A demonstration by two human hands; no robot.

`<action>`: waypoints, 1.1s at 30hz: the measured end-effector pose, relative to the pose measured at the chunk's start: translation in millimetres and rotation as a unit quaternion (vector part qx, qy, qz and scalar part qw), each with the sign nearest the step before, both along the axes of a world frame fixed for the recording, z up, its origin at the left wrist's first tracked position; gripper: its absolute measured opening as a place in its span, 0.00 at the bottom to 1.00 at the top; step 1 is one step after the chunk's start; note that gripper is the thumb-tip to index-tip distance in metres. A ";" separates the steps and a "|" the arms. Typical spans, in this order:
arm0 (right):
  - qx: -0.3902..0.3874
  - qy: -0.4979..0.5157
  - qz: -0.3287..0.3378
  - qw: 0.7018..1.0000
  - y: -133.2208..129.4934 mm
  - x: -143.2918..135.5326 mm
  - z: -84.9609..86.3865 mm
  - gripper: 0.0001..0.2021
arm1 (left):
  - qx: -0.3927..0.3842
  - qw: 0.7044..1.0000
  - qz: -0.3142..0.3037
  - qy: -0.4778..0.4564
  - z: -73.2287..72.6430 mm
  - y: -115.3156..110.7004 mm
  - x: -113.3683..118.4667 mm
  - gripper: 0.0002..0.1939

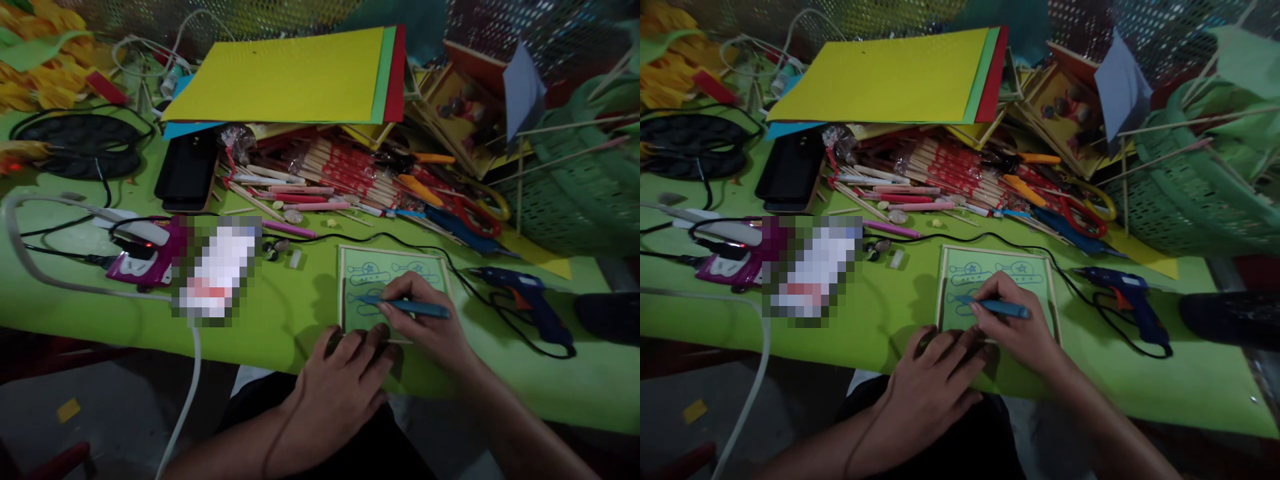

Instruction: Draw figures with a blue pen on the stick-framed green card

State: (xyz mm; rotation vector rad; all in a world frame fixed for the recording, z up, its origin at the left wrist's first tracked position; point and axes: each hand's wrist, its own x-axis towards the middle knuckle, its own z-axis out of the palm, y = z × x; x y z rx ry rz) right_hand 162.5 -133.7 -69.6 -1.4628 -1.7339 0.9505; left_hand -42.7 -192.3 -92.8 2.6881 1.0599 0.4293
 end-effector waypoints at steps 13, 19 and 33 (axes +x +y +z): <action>-0.009 0.081 -0.123 0.989 -40.6 12.7 -6.8 0.06 | -0.005 1.000 0.004 -0.020 -1.7 0.4 -1.9 0.24; 0.041 0.045 -0.098 0.993 -35.1 -0.3 -4.6 0.05 | -0.008 1.000 0.003 -0.018 0.5 0.2 -1.5 0.24; -0.002 0.032 -0.088 0.996 -34.0 -1.7 -5.9 0.06 | -0.015 1.000 0.000 -0.004 1.3 0.8 -1.6 0.26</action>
